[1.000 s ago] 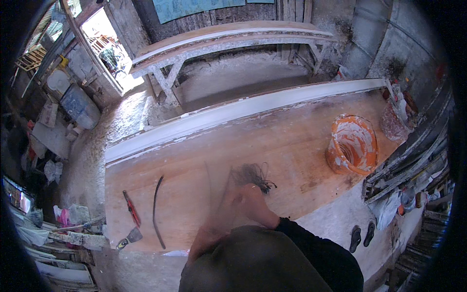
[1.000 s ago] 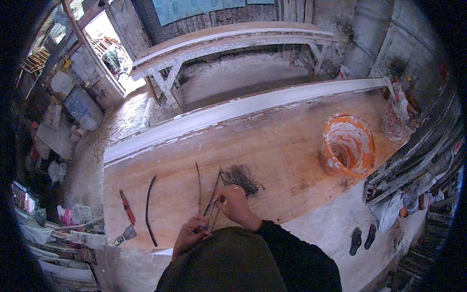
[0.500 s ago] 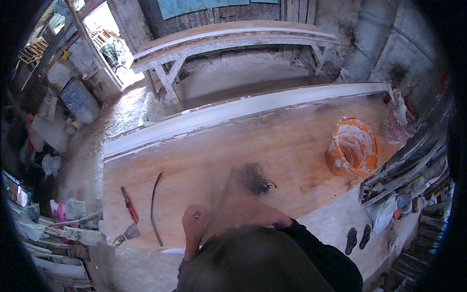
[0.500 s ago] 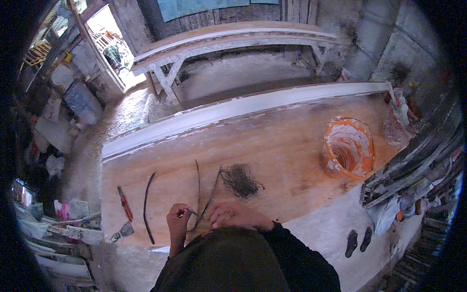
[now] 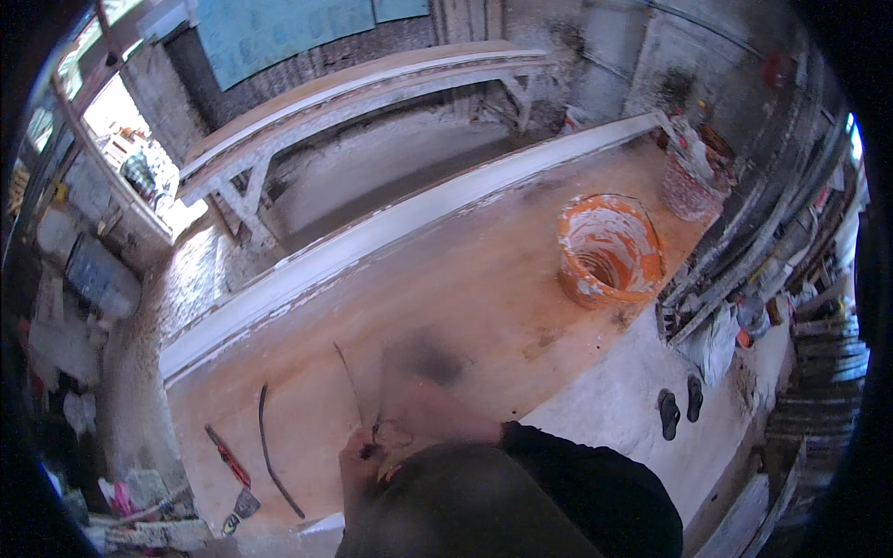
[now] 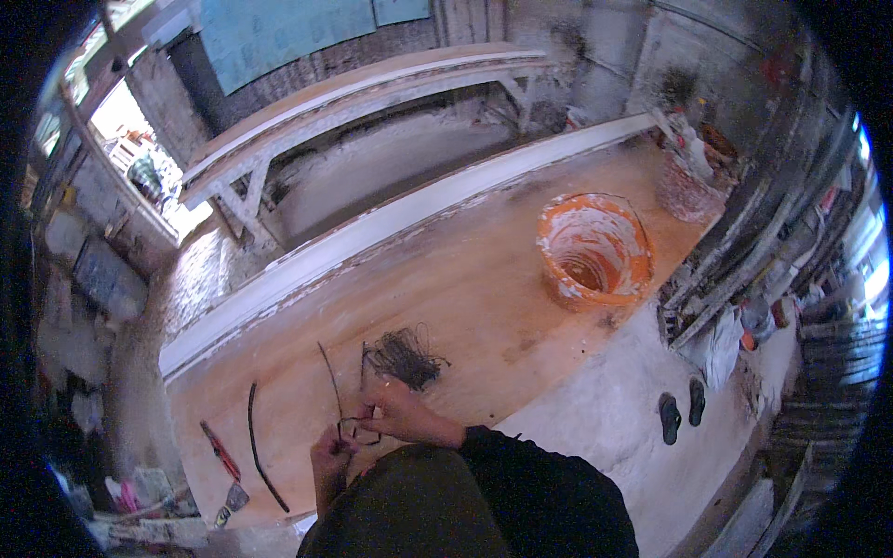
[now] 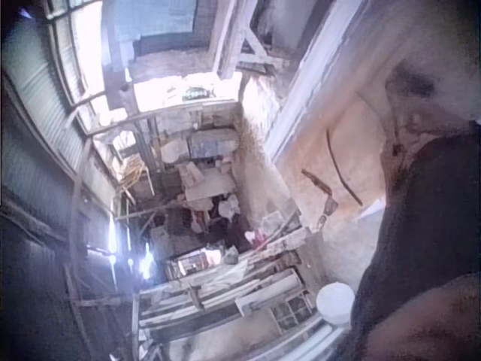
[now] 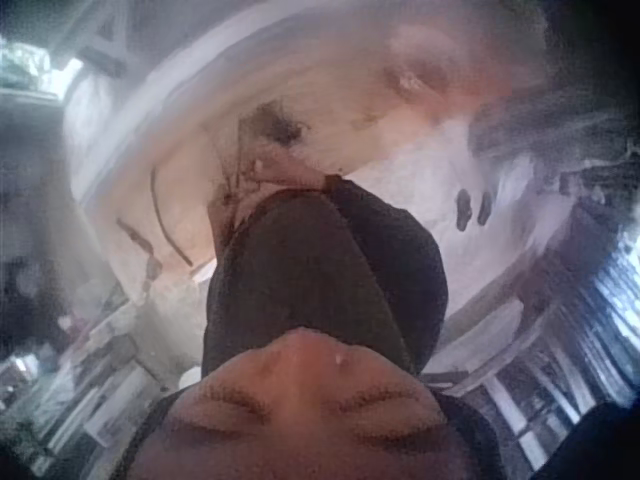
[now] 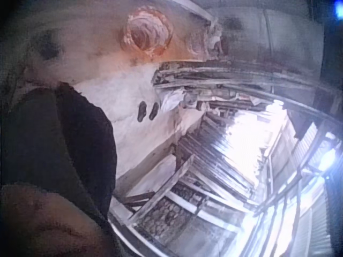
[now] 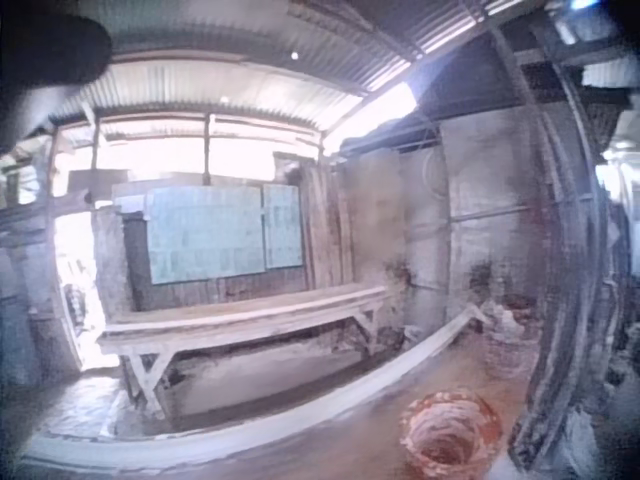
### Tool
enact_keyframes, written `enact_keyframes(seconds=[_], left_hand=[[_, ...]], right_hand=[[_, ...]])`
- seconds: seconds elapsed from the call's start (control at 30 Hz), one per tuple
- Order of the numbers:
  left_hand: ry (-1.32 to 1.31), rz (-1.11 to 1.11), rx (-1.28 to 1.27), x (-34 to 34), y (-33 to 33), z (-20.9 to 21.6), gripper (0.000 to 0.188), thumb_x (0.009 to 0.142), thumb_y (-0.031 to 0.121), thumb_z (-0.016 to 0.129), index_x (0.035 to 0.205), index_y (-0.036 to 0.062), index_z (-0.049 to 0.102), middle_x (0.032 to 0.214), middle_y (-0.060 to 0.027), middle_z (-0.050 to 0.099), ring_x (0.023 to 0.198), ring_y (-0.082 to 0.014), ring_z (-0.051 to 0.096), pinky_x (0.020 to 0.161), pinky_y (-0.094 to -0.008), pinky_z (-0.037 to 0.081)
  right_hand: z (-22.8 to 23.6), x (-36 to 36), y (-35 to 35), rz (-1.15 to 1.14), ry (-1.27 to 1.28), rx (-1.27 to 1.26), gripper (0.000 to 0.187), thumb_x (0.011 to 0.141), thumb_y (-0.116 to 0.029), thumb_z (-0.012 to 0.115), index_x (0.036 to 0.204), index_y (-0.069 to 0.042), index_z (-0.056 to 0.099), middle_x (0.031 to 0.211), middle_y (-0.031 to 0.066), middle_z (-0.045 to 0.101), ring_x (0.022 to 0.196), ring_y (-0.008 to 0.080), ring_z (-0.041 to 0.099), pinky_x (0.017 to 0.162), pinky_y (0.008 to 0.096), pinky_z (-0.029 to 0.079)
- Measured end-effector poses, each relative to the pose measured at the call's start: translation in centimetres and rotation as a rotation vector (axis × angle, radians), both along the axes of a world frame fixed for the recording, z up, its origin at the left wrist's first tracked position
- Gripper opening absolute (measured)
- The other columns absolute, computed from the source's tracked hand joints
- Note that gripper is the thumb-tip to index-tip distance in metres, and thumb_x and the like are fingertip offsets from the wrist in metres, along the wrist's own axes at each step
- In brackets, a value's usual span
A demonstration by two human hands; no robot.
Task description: The person handles thin black cables on a wooden workbench, repeatedly picking them up, straightening them, and placing them back down. The person also briefly walks away from the bench and returns while continuing to manipulate the cables.
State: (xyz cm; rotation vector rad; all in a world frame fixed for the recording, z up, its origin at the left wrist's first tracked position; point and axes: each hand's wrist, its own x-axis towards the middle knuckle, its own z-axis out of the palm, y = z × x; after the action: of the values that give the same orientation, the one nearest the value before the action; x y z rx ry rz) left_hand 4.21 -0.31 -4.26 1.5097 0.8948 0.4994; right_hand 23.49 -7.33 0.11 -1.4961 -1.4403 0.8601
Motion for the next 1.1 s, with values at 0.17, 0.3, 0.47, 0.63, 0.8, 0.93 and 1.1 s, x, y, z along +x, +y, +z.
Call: enact_keyframes(seconds=[0.17, 0.3, 0.47, 0.63, 0.8, 0.93, 1.1], left_hand=[[-0.123, -0.393, -0.133, 0.2, -0.6, 1.8, 0.014, 0.069, 0.005, 0.065, 0.072, 0.0056, 0.052, 0.065, 0.0002, 0.051, 0.064, -0.0073, 0.049, 0.057, -0.0210, 0.039], [-0.121, -0.166, -0.226, -0.5, 1.1, 0.5, 0.015, 0.070, 0.006, 0.066, 0.069, 0.0043, 0.051, 0.065, 0.0010, 0.051, 0.061, -0.0073, 0.048, 0.056, -0.0202, 0.039], [0.006, 0.132, 0.040, -0.7, 2.9, 0.7, 0.014, 0.069, 0.004, 0.065, 0.069, 0.0037, 0.051, 0.065, 0.0009, 0.052, 0.060, -0.0065, 0.048, 0.056, -0.0195, 0.038], [-0.091, 0.203, 0.019, 0.2, 3.5, -1.5, 0.010, 0.070, 0.003, 0.061, 0.069, 0.0063, 0.052, 0.058, 0.0027, 0.048, 0.046, -0.0026, 0.037, 0.041, -0.0174, 0.027], [-0.108, 0.141, -0.124, 1.9, 2.9, -2.6, 0.006, 0.070, 0.003, 0.063, 0.073, 0.0031, 0.057, 0.066, -0.0010, 0.056, 0.060, -0.0069, 0.049, 0.056, -0.0197, 0.038], [-0.063, 0.032, -0.092, 3.0, 1.9, -2.5, 0.006, 0.071, 0.003, 0.063, 0.075, 0.0029, 0.058, 0.067, -0.0014, 0.057, 0.061, -0.0095, 0.052, 0.058, -0.0219, 0.040], [0.020, -0.195, -0.247, 3.9, -0.1, 1.1, 0.006, 0.072, 0.006, 0.064, 0.073, 0.0026, 0.058, 0.069, -0.0025, 0.059, 0.064, -0.0125, 0.055, 0.060, -0.0247, 0.042]], right_hand=[[-4.0, -0.2, 0.9, -0.355, -0.401, 0.187, 0.013, 0.069, -0.017, 0.062, 0.078, -0.012, 0.055, 0.083, 0.0050, 0.055, 0.092, 0.0261, 0.047, 0.082, 0.0457, 0.032], [-4.7, -0.7, 0.9, -0.459, -0.535, 0.253, 0.018, 0.072, -0.015, 0.059, 0.089, -0.013, 0.056, 0.081, 0.0046, 0.056, 0.090, 0.0256, 0.049, 0.085, 0.0491, 0.029], [-2.4, 0.4, 0.3, -0.039, -0.027, -0.129, 0.015, 0.078, -0.018, 0.056, 0.088, -0.008, 0.060, 0.082, 0.0078, 0.058, 0.086, 0.0215, 0.053, 0.087, 0.0405, 0.033], [-0.7, 0.3, -0.4, 0.379, 0.367, 0.048, 0.018, 0.076, -0.021, 0.060, 0.080, -0.004, 0.062, 0.086, 0.0066, 0.060, 0.089, 0.0194, 0.053, 0.086, 0.0329, 0.036], [-0.8, 1.0, -1.0, 0.396, 0.498, -0.046, 0.014, 0.072, -0.014, 0.064, 0.082, -0.005, 0.063, 0.087, 0.0069, 0.060, 0.088, 0.0211, 0.053, 0.085, 0.0327, 0.037], [0.1, 2.0, -1.7, 0.251, 0.546, -0.157, 0.012, 0.072, -0.012, 0.064, 0.082, -0.006, 0.064, 0.085, 0.0040, 0.061, 0.086, 0.0180, 0.054, 0.089, 0.0322, 0.033], [-5.0, 2.3, -1.0, -0.179, -0.056, -0.093, 0.011, 0.071, -0.011, 0.061, 0.082, -0.009, 0.061, 0.078, 0.0020, 0.059, 0.083, 0.0171, 0.055, 0.085, 0.0359, 0.033]])
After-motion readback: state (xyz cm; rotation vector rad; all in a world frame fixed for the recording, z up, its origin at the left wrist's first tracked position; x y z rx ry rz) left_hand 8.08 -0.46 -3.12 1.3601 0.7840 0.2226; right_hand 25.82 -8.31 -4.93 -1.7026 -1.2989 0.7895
